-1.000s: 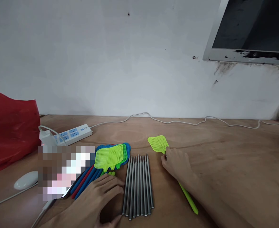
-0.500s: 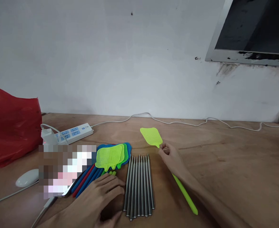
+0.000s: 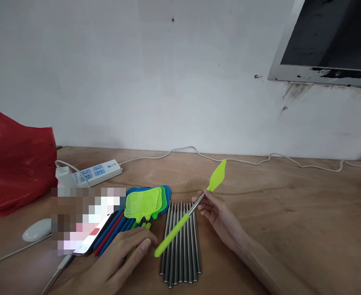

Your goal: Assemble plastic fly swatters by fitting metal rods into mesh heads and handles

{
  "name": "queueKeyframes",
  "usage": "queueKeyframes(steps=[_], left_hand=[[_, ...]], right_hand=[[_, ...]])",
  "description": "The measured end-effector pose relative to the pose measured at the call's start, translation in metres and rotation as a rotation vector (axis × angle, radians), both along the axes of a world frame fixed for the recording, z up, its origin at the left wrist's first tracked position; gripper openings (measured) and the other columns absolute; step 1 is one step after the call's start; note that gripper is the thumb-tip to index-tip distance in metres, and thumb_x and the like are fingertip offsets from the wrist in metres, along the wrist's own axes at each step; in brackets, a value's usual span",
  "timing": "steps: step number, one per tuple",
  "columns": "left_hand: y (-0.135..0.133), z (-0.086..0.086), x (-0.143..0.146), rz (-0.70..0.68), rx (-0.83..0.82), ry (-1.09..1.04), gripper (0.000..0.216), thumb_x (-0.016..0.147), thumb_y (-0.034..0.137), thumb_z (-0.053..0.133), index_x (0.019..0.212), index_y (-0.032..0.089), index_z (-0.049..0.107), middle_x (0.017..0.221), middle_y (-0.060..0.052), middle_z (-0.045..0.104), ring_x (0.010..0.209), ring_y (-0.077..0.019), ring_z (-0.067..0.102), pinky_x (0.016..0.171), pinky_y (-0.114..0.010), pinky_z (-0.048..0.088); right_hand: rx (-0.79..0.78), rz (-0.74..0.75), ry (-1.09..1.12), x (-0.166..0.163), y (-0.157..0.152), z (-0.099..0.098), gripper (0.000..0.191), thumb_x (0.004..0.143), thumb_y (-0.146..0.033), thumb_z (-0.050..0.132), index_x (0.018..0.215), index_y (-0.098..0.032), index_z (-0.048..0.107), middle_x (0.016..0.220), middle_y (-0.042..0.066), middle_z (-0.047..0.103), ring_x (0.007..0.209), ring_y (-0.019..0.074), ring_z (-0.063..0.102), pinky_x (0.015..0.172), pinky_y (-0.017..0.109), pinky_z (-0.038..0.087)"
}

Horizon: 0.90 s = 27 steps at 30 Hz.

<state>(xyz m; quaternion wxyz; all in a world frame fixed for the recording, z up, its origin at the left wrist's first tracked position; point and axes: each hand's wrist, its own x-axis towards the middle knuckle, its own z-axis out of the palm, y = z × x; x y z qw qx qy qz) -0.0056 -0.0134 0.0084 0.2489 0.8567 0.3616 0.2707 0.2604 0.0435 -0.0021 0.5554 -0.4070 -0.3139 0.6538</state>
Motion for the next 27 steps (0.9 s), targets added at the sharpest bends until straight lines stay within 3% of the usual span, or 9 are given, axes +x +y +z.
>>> queueKeyframes(steps=[6, 9, 17, 27], left_hand=[[0.001, -0.011, 0.004, 0.113, -0.125, -0.007, 0.047, 0.104, 0.054, 0.034, 0.075, 0.022, 0.052, 0.069, 0.002, 0.061, 0.069, -0.0168, 0.058, 0.065, -0.027, 0.044], [0.002, -0.012, 0.004, 0.196, -0.092, 0.037, 0.044, 0.104, 0.052, 0.035, 0.078, 0.022, 0.054, 0.075, 0.001, 0.062, 0.071, -0.0175, 0.059, 0.067, -0.028, 0.044], [0.0, -0.007, -0.001, 0.161, -0.047, 0.143, 0.036, 0.105, 0.046, 0.032, 0.095, 0.023, 0.058, 0.082, -0.002, 0.067, 0.073, -0.0205, 0.062, 0.067, -0.029, 0.044], [0.007, -0.013, -0.002, 0.098, 0.114, 0.333, 0.046, 0.108, 0.039, 0.02, 0.084, 0.021, 0.054, 0.075, -0.004, 0.066, 0.066, -0.0221, 0.063, 0.062, -0.031, 0.041]], right_hand=[[0.008, 0.134, 0.13, -0.022, -0.018, 0.003, 0.03, 0.07, -0.042, 0.087, 0.087, -0.019, 0.079, 0.094, 0.006, 0.078, 0.081, 0.0124, 0.065, 0.078, 0.021, 0.054], [0.045, 0.169, 0.11, -0.03, -0.025, 0.004, 0.029, 0.073, -0.044, 0.085, 0.085, -0.019, 0.079, 0.094, 0.006, 0.077, 0.08, 0.0125, 0.065, 0.076, 0.021, 0.053], [0.176, 0.155, 0.041, -0.032, -0.03, 0.005, 0.025, 0.079, -0.043, 0.081, 0.086, -0.02, 0.079, 0.098, 0.007, 0.078, 0.078, 0.0136, 0.067, 0.07, 0.022, 0.051], [0.209, 0.062, 0.104, -0.037, -0.027, -0.004, 0.022, 0.073, -0.041, 0.086, 0.078, -0.021, 0.077, 0.084, 0.004, 0.076, 0.069, 0.0123, 0.064, 0.069, 0.024, 0.051]])
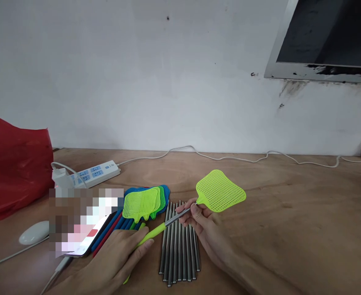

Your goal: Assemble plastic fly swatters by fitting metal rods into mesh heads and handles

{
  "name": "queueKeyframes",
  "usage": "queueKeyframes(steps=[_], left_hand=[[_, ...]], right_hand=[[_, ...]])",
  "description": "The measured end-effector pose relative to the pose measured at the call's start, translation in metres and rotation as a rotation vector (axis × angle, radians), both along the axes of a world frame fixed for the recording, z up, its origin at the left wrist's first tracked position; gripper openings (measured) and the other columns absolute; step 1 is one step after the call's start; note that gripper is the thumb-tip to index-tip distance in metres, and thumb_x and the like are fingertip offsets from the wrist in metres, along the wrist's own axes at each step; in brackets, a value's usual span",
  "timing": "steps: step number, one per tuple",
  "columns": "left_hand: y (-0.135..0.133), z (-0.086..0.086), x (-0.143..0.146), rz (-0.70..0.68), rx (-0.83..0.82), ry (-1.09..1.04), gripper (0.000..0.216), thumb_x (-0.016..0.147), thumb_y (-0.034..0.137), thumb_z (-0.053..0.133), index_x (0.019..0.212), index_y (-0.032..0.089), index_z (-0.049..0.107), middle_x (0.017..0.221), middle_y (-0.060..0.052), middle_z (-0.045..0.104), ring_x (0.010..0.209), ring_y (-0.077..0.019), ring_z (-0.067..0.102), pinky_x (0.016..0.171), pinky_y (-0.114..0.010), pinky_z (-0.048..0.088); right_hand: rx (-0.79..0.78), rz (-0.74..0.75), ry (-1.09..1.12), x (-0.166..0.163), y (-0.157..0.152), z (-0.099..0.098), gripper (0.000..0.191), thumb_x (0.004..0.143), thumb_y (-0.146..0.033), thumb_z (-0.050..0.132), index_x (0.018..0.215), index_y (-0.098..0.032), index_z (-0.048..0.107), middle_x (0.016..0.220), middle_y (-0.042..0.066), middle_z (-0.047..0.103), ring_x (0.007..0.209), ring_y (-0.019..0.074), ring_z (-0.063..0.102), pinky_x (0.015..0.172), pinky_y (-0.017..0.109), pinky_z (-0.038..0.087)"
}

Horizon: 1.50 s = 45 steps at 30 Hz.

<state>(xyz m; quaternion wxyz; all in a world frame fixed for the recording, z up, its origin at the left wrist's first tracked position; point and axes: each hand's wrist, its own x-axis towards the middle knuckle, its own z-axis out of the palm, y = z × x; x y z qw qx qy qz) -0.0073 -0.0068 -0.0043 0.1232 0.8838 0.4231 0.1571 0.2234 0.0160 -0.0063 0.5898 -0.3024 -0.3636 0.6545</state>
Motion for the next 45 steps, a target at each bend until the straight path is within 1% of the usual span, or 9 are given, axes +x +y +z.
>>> queueKeyframes(steps=[10, 21, 29, 32, 36, 39, 41, 43, 45], left_hand=[[-0.001, 0.004, 0.003, 0.011, 0.011, 0.04, 0.047, 0.108, 0.037, 0.02, 0.081, 0.021, 0.054, 0.077, -0.005, 0.067, 0.067, -0.0236, 0.064, 0.06, -0.032, 0.039], [-0.003, -0.008, 0.004, -0.035, 0.094, 0.056, 0.035, 0.108, 0.031, 0.023, 0.086, 0.022, 0.048, 0.076, -0.003, 0.067, 0.062, -0.023, 0.064, 0.055, -0.032, 0.038], [-0.008, -0.002, 0.008, -0.105, 0.127, 0.025, 0.038, 0.107, 0.028, 0.022, 0.081, 0.022, 0.048, 0.073, -0.004, 0.066, 0.06, -0.0199, 0.063, 0.058, -0.03, 0.043], [-0.008, -0.003, 0.004, -0.083, 0.124, -0.019, 0.042, 0.108, 0.03, 0.022, 0.08, 0.021, 0.052, 0.072, -0.004, 0.066, 0.061, -0.0199, 0.064, 0.058, -0.03, 0.044], [-0.008, -0.004, -0.003, -0.034, 0.116, -0.101, 0.044, 0.107, 0.032, 0.023, 0.078, 0.022, 0.055, 0.069, -0.002, 0.065, 0.061, -0.0184, 0.064, 0.058, -0.028, 0.044], [-0.007, -0.004, -0.002, -0.045, 0.087, -0.136, 0.042, 0.107, 0.03, 0.024, 0.079, 0.022, 0.055, 0.07, -0.002, 0.065, 0.061, -0.0187, 0.064, 0.058, -0.029, 0.045], [-0.006, -0.003, 0.0, -0.049, 0.101, -0.163, 0.037, 0.106, 0.029, 0.025, 0.089, 0.022, 0.057, 0.076, -0.002, 0.068, 0.066, -0.0202, 0.067, 0.06, -0.03, 0.046], [-0.006, -0.003, -0.001, -0.01, 0.144, -0.188, 0.028, 0.106, 0.029, 0.028, 0.113, 0.022, 0.055, 0.08, -0.002, 0.071, 0.068, -0.0212, 0.068, 0.061, -0.03, 0.046], [-0.005, -0.004, -0.003, 0.042, 0.153, -0.204, 0.034, 0.104, 0.029, 0.033, 0.137, 0.024, 0.04, 0.079, 0.001, 0.072, 0.062, -0.0205, 0.067, 0.058, -0.03, 0.045]], right_hand=[[0.018, -0.041, -0.035, 0.001, 0.002, -0.002, 0.021, 0.074, -0.041, 0.085, 0.078, -0.021, 0.078, 0.084, 0.006, 0.077, 0.069, 0.0135, 0.062, 0.069, 0.025, 0.052], [0.127, 0.116, -0.095, 0.0, -0.003, -0.007, 0.025, 0.087, -0.045, 0.071, 0.086, -0.02, 0.075, 0.087, 0.006, 0.074, 0.065, 0.0134, 0.066, 0.056, 0.023, 0.051], [0.113, 0.037, -0.014, -0.014, -0.014, -0.008, 0.024, 0.085, -0.044, 0.074, 0.08, -0.021, 0.07, 0.078, 0.004, 0.07, 0.062, 0.014, 0.061, 0.06, 0.027, 0.051], [0.09, -0.026, -0.025, -0.003, -0.004, -0.007, 0.024, 0.084, -0.045, 0.075, 0.081, -0.022, 0.07, 0.076, 0.003, 0.069, 0.06, 0.0137, 0.059, 0.058, 0.027, 0.05], [0.087, -0.406, 0.061, 0.03, 0.024, 0.005, 0.031, 0.065, -0.043, 0.09, 0.07, -0.022, 0.069, 0.072, -0.001, 0.066, 0.064, 0.0124, 0.058, 0.054, 0.02, 0.05], [0.062, -0.472, 0.054, 0.038, 0.032, 0.009, 0.034, 0.059, -0.042, 0.093, 0.069, -0.022, 0.067, 0.069, -0.002, 0.063, 0.059, 0.0108, 0.055, 0.045, 0.017, 0.044], [0.014, -0.397, -0.004, 0.031, 0.029, 0.005, 0.036, 0.063, -0.047, 0.089, 0.069, -0.021, 0.066, 0.063, -0.002, 0.062, 0.05, 0.0088, 0.048, 0.039, 0.017, 0.038], [-0.011, -0.341, -0.084, 0.02, 0.022, 0.0, 0.04, 0.066, -0.053, 0.085, 0.067, -0.019, 0.064, 0.057, -0.003, 0.058, 0.044, 0.0075, 0.043, 0.037, 0.017, 0.033], [-0.023, -0.317, -0.144, 0.012, 0.018, -0.005, 0.043, 0.067, -0.057, 0.083, 0.066, -0.019, 0.061, 0.054, -0.003, 0.057, 0.042, 0.0069, 0.041, 0.036, 0.017, 0.03]])
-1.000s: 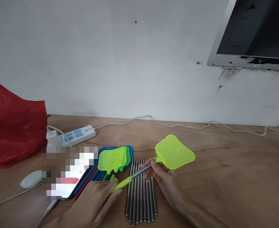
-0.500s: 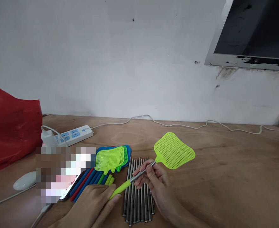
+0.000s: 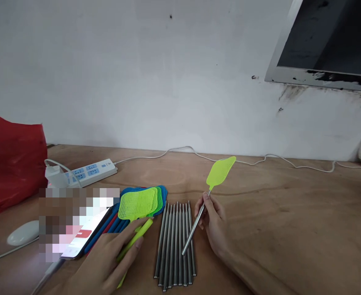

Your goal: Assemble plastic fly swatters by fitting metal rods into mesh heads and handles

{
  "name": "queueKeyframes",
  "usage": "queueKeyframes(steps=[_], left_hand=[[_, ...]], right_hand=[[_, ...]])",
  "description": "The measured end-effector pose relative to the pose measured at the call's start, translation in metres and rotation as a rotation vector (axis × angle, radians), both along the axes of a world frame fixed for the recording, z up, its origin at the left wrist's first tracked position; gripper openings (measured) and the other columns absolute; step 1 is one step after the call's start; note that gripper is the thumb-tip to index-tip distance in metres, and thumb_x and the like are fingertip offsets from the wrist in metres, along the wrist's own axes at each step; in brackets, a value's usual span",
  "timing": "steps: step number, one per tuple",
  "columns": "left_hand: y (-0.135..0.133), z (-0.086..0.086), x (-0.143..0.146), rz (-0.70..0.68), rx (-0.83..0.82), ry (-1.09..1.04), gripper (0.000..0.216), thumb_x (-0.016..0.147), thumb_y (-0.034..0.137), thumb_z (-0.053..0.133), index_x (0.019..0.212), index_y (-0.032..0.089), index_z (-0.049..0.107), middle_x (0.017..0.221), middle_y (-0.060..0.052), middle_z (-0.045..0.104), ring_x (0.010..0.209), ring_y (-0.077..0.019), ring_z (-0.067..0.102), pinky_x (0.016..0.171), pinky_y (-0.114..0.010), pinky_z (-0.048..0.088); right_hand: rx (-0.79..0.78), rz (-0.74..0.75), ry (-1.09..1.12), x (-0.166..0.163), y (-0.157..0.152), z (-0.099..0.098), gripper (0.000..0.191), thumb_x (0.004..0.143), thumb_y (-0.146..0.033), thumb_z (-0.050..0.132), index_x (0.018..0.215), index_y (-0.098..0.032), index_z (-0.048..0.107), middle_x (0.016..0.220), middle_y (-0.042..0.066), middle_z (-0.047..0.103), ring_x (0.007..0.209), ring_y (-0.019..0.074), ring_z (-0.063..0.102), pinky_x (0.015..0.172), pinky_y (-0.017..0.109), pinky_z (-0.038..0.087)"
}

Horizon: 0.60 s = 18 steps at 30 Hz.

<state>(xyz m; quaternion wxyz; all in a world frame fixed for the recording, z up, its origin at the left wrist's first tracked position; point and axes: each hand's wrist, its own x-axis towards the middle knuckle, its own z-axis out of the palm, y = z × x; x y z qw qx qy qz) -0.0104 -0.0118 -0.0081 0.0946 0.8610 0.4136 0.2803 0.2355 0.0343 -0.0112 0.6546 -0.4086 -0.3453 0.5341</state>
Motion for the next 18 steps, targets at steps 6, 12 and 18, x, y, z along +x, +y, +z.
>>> queueKeyframes(steps=[6, 12, 18], left_hand=[[0.003, 0.004, -0.003, 0.046, -0.067, 0.001, 0.043, 0.102, 0.029, 0.037, 0.144, 0.026, 0.031, 0.059, 0.008, 0.058, 0.051, -0.0177, 0.058, 0.055, -0.027, 0.041], [-0.001, 0.015, 0.002, 0.043, -0.106, -0.047, 0.031, 0.1, 0.027, 0.04, 0.131, 0.025, 0.044, 0.064, 0.006, 0.061, 0.052, -0.0162, 0.055, 0.051, -0.026, 0.039], [0.003, 0.004, 0.004, 0.065, -0.303, -0.298, 0.031, 0.097, 0.032, 0.049, 0.127, 0.025, 0.047, 0.088, 0.002, 0.06, 0.056, -0.0106, 0.055, 0.046, -0.019, 0.04]], right_hand=[[-0.019, 0.015, -0.03, 0.001, 0.003, -0.008, 0.047, 0.066, -0.061, 0.081, 0.065, -0.019, 0.059, 0.053, -0.003, 0.056, 0.04, 0.0073, 0.04, 0.034, 0.018, 0.028], [-0.05, 0.031, -0.027, 0.001, 0.002, -0.012, 0.043, 0.071, -0.058, 0.079, 0.065, -0.019, 0.06, 0.047, -0.006, 0.047, 0.039, 0.0065, 0.033, 0.035, 0.019, 0.024], [-0.037, 0.032, -0.035, -0.001, 0.002, -0.01, 0.045, 0.069, -0.057, 0.08, 0.061, -0.019, 0.058, 0.042, -0.008, 0.04, 0.036, 0.0049, 0.028, 0.035, 0.019, 0.019]])
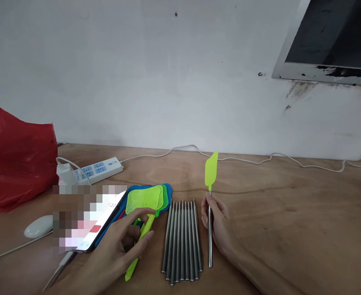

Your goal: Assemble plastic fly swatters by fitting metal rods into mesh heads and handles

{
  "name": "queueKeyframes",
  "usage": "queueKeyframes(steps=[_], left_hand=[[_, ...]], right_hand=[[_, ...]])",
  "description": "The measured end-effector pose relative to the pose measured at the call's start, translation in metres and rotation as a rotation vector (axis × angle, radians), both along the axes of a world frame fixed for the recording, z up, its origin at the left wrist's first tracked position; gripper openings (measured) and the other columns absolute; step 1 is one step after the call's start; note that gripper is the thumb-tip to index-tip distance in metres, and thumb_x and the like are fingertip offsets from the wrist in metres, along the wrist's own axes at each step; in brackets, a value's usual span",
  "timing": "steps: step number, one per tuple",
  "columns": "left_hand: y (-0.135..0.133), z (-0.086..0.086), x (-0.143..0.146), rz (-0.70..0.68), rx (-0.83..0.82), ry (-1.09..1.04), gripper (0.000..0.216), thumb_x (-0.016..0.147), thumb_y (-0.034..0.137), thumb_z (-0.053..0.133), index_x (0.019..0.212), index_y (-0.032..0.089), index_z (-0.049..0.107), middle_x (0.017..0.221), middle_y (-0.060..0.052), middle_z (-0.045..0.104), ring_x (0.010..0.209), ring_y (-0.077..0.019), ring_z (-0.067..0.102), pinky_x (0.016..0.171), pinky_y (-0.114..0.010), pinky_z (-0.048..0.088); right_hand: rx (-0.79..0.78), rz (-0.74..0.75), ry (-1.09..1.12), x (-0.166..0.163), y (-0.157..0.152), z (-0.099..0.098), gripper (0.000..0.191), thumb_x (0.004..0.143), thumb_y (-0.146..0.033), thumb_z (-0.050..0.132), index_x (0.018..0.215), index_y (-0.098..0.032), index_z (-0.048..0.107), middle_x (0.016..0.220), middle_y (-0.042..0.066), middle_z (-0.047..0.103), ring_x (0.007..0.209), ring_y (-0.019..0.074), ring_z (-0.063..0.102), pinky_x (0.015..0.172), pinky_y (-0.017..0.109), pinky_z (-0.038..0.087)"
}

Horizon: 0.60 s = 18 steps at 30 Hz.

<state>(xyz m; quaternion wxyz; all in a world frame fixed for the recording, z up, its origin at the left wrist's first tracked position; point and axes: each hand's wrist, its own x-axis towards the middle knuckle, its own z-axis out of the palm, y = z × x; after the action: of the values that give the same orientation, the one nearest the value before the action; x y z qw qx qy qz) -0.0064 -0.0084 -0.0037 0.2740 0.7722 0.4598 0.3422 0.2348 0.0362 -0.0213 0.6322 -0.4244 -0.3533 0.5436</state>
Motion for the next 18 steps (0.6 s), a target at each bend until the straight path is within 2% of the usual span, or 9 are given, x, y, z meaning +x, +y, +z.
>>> queueKeyframes(steps=[2, 4, 9, 12, 18], left_hand=[[0.0024, -0.0047, -0.0001, -0.009, -0.036, -0.026, 0.038, 0.095, 0.032, 0.053, 0.131, 0.027, 0.044, 0.094, 0.002, 0.058, 0.052, -0.0079, 0.053, 0.045, -0.018, 0.039], [0.0041, -0.0071, -0.0002, -0.039, -0.022, 0.005, 0.039, 0.094, 0.029, 0.056, 0.131, 0.028, 0.046, 0.09, 0.004, 0.056, 0.047, -0.0062, 0.047, 0.044, -0.018, 0.037], [0.0057, -0.0063, 0.0008, -0.06, 0.063, 0.183, 0.027, 0.089, 0.025, 0.062, 0.115, 0.026, 0.055, 0.08, 0.005, 0.058, 0.047, -0.0093, 0.046, 0.05, -0.021, 0.038], [0.0054, -0.0058, 0.0017, -0.05, 0.084, 0.256, 0.022, 0.09, 0.024, 0.058, 0.111, 0.024, 0.055, 0.078, 0.003, 0.06, 0.052, -0.0124, 0.05, 0.051, -0.022, 0.036], [0.0067, -0.0086, 0.0013, -0.053, 0.113, 0.356, 0.013, 0.093, 0.024, 0.048, 0.1, 0.023, 0.058, 0.059, 0.005, 0.053, 0.05, -0.015, 0.054, 0.05, -0.024, 0.031]], right_hand=[[-0.003, 0.008, 0.0, -0.0007, -0.0003, -0.0005, 0.046, 0.069, -0.058, 0.08, 0.061, -0.018, 0.058, 0.041, -0.008, 0.04, 0.035, 0.0043, 0.026, 0.035, 0.018, 0.017], [-0.007, 0.017, -0.006, -0.0013, -0.0008, -0.0014, 0.047, 0.068, -0.059, 0.08, 0.061, -0.018, 0.059, 0.04, -0.008, 0.04, 0.035, 0.004, 0.025, 0.035, 0.018, 0.015], [0.003, 0.045, -0.03, -0.0009, -0.0022, -0.0046, 0.045, 0.072, -0.057, 0.078, 0.062, -0.018, 0.059, 0.04, -0.007, 0.043, 0.035, 0.0047, 0.029, 0.036, 0.019, 0.018], [0.013, 0.048, -0.041, -0.0007, -0.0027, -0.0056, 0.045, 0.074, -0.058, 0.077, 0.062, -0.019, 0.058, 0.04, -0.007, 0.042, 0.035, 0.005, 0.028, 0.036, 0.019, 0.017], [0.005, 0.058, -0.036, -0.0018, -0.0031, -0.0025, 0.046, 0.071, -0.059, 0.078, 0.06, -0.019, 0.058, 0.038, -0.008, 0.042, 0.034, 0.0039, 0.027, 0.035, 0.018, 0.017]])
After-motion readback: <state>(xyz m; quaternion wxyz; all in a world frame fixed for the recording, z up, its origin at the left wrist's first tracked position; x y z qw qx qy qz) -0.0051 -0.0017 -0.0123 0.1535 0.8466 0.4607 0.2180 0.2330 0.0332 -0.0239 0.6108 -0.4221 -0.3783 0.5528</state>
